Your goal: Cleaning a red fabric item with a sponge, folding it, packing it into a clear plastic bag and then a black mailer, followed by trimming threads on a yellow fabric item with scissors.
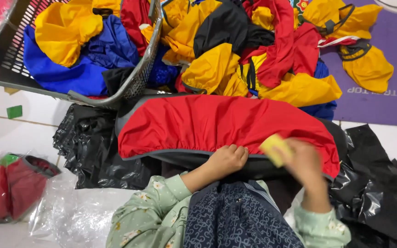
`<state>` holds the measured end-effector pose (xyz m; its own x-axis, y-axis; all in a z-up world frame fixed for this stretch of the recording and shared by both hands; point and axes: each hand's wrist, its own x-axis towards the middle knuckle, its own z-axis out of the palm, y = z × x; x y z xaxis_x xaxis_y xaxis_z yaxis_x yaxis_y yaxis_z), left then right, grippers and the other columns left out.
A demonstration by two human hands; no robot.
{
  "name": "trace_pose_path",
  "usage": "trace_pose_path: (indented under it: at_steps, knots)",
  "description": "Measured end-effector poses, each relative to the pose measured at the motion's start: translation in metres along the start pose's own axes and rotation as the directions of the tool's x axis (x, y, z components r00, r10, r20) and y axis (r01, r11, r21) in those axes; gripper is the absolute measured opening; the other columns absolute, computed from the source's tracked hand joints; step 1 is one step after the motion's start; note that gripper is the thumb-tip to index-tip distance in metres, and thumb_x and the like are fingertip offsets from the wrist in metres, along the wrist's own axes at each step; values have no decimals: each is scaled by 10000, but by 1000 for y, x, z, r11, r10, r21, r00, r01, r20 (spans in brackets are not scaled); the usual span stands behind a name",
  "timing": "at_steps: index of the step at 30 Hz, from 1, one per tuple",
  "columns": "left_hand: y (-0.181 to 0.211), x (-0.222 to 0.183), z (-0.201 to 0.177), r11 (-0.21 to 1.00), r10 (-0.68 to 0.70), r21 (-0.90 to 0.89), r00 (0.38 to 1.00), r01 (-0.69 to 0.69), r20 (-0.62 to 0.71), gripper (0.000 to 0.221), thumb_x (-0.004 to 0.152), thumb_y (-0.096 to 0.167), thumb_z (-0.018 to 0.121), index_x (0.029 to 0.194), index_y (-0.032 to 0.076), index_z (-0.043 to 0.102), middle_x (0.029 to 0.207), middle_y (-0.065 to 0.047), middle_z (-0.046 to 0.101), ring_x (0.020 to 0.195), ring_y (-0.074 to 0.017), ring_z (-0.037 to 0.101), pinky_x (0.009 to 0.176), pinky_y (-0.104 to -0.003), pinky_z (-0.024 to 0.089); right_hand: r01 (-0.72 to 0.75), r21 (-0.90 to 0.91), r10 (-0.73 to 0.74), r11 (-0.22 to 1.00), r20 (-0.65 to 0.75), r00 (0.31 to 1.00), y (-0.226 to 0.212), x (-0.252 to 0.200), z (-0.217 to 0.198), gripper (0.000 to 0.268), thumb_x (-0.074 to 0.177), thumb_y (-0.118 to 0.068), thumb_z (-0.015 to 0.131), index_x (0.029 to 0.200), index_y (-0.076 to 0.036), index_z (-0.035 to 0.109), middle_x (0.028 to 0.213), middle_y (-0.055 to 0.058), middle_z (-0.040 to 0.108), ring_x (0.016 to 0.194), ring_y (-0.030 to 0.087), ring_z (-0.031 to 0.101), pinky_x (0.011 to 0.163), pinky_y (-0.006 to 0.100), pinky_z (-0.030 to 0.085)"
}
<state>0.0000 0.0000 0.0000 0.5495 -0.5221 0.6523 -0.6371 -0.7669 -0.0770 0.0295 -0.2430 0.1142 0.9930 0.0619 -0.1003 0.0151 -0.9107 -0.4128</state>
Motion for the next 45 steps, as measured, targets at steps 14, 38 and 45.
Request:
trace_pose_path:
  at_steps: [14, 38, 45]
  knots:
    - [5, -13, -33, 986, -79, -150, 996, 73, -40, 190, 1005, 118, 605, 1147, 86, 728, 1116, -137, 744, 1028, -323, 730, 847, -390, 598, 21, -135, -56, 991, -260, 964, 51, 44, 21, 339, 795, -401, 871, 1038, -179, 792, 863, 62, 721, 887, 309, 710, 791, 413, 577]
    - [-38, -26, -100, 928, -282, -268, 958, 258, -56, 102, 997, 185, 693, 1022, 114, 763, 955, -44, 730, 907, -231, 718, 841, -352, 594, 213, -19, -213, 977, -179, 961, -46, 76, 66, 287, 847, -347, 801, 1068, -177, 737, 908, 78, 705, 904, 324, 704, 792, 440, 571]
    - [-43, -48, -81, 910, -234, -362, 971, 200, -51, 132, 1017, 164, 648, 970, 109, 758, 924, -65, 725, 835, -266, 702, 745, -392, 576, 435, 541, -553, 720, 69, 830, -136, 40, 68, 219, 797, -331, 838, 940, -191, 750, 865, 39, 758, 864, 303, 749, 782, 400, 594]
